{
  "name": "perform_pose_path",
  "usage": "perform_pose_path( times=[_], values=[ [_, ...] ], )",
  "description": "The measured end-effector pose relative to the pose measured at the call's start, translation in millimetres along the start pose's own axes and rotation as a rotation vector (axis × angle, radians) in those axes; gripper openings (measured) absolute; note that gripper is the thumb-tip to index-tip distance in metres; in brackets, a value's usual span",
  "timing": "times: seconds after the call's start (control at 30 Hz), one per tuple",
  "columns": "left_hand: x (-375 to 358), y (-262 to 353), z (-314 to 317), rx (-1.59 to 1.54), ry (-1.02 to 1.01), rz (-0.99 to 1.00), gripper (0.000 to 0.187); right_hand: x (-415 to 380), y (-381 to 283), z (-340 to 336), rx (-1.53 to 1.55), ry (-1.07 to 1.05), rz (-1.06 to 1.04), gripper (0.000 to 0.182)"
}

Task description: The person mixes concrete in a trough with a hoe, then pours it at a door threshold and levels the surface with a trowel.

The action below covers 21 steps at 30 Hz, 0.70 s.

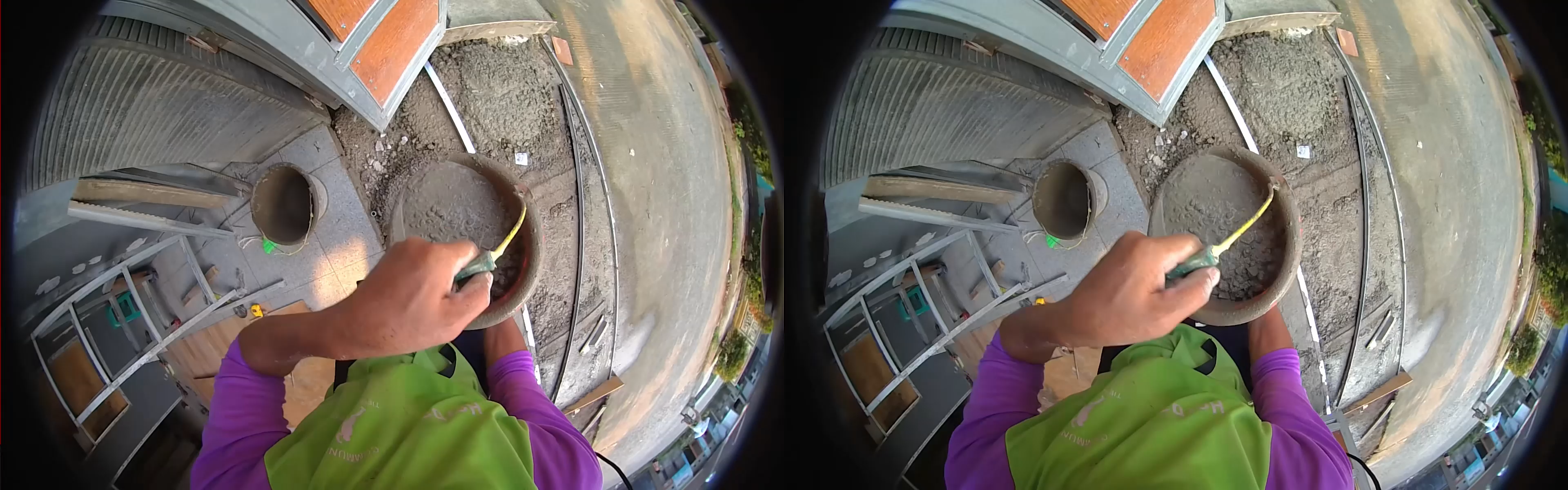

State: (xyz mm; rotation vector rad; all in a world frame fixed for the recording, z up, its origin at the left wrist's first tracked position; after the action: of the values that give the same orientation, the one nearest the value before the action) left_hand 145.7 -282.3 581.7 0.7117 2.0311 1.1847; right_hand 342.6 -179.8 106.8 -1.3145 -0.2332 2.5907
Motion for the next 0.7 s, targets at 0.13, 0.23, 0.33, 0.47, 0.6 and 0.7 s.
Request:
perform_pose_path(
  times=[0.13, 0.23, 0.33, 0.47, 0.6, 0.7],
  values=[
    [68.6, -62.8, 16.1, 0.01, 0.094, -0.099, 0.028, 62.7, -39.6, 5.8, -0.052, 0.018, -0.014, 0.054],
    [123.4, -119.5, 20.9, 0.029, 0.214, -0.15, 0.031, 114.6, -65.2, 9.5, -0.099, 0.012, -0.006, 0.055],
    [177.6, -193.6, 17.3, 0.032, 0.326, -0.284, 0.034, 191.6, -79.5, 10.0, -0.179, -0.012, -0.008, 0.056],
    [254.7, -359.5, 27.1, 0.18, 0.511, -0.393, 0.039, 331.1, -69.7, 15.8, -0.277, 0.023, 0.065, 0.058],
    [330.5, -649.4, 39.8, 0.244, 0.932, -0.326, 0.045, 465.8, -47.4, 25.2, -0.675, 0.418, -0.044, 0.062],
    [363.0, -718.5, 71.9, 0.106, 0.98, -0.537, 0.044, 542.3, -67.0, 34.7, -0.951, 0.343, -0.162, 0.065]
  ],
)
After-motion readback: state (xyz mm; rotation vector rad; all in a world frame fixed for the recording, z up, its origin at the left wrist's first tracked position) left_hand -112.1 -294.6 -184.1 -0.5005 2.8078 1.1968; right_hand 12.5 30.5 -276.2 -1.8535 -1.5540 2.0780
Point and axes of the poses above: each hand's wrist, its own x-axis towards the middle knuckle, its own z-axis out of the palm, y = z × x, the point moved 10 cm from there along x, towards the middle knuckle, and after that the axes turned 11 degrees about y, right-handed, at the moved point
